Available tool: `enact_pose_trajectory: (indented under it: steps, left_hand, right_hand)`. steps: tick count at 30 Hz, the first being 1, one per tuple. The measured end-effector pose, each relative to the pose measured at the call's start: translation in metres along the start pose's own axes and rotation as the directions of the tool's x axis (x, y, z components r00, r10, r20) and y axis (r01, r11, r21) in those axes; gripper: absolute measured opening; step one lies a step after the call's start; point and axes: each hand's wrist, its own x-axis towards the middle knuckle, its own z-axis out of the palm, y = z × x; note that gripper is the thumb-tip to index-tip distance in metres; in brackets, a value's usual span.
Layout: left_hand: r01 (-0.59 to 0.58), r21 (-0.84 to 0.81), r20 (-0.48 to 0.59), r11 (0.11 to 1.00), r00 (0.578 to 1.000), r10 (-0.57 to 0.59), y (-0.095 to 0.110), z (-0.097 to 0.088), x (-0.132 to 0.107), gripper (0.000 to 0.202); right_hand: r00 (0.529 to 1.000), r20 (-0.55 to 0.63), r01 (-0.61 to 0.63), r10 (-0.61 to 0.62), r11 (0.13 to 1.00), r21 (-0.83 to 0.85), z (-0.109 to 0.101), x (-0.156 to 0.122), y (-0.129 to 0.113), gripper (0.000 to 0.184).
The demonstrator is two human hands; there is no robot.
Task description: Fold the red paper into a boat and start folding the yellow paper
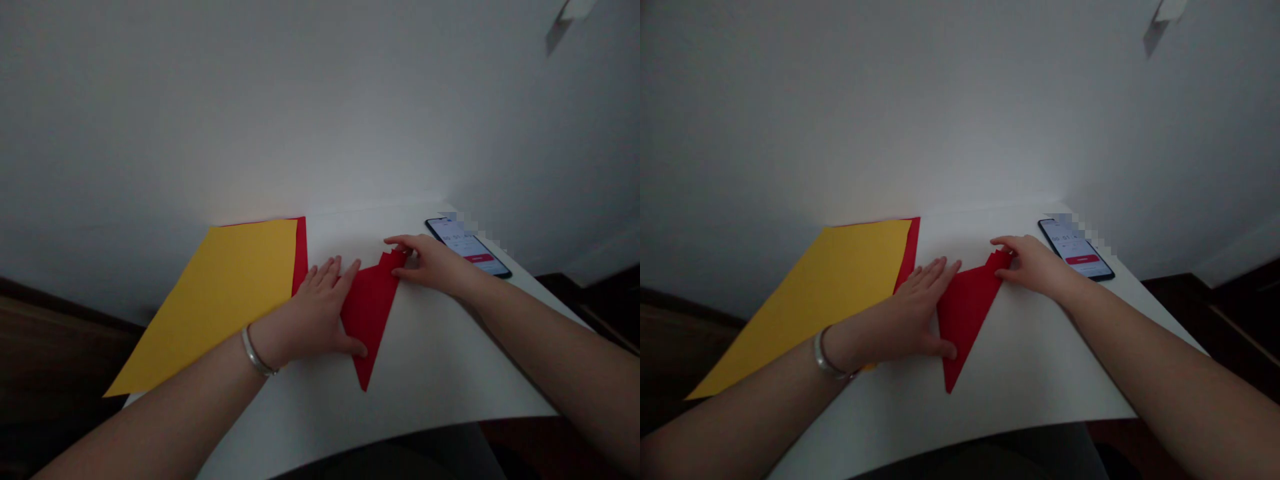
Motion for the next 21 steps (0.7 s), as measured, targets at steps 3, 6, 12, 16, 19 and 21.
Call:
enact_pose_trajectory:
  steps: [3, 6, 12, 16, 19, 21]
  left_hand:
    - [0.059, 0.02, 0.01, 0.998, 0.998, -0.059, -0.008, 0.006, -0.001, 0.132]
    - [0.002, 0.033, -0.008, 0.999, 1.0, -0.002, -0.012, 0.006, -0.001, 0.127]
    - [-0.037, 0.021, -0.008, 0.999, 0.999, 0.037, -0.012, 0.001, 0.002, 0.12]
    - [-0.045, -0.034, 0.025, 0.998, 0.999, 0.046, -0.007, -0.004, 0.003, 0.116]
    - [-0.055, -0.048, 0.02, 0.997, 0.998, 0.056, -0.005, -0.006, 0.003, 0.118]
    - [-0.062, -0.037, -0.033, 0.997, 0.998, 0.061, -0.007, -0.005, 0.004, 0.124]
  right_hand:
    - [0.997, 0.058, -0.057, 0.055, 0.998, 0.021, -0.005, -0.001, -0.001, 0.048]
    - [0.977, 0.193, -0.096, 0.086, 0.995, 0.041, -0.012, -0.003, -0.001, 0.038]
    - [0.918, 0.382, -0.15, 0.109, 0.986, 0.077, -0.024, -0.009, 0.002, 0.035]
    - [0.876, 0.472, -0.158, 0.101, 0.984, 0.082, -0.026, -0.011, 0.002, 0.016]
    - [0.894, 0.441, -0.122, 0.084, 0.991, 0.06, -0.025, -0.012, 0.0, 0.008]
    - [0.916, 0.394, -0.117, 0.073, 0.989, 0.09, -0.024, -0.011, 0.0, 0.007]
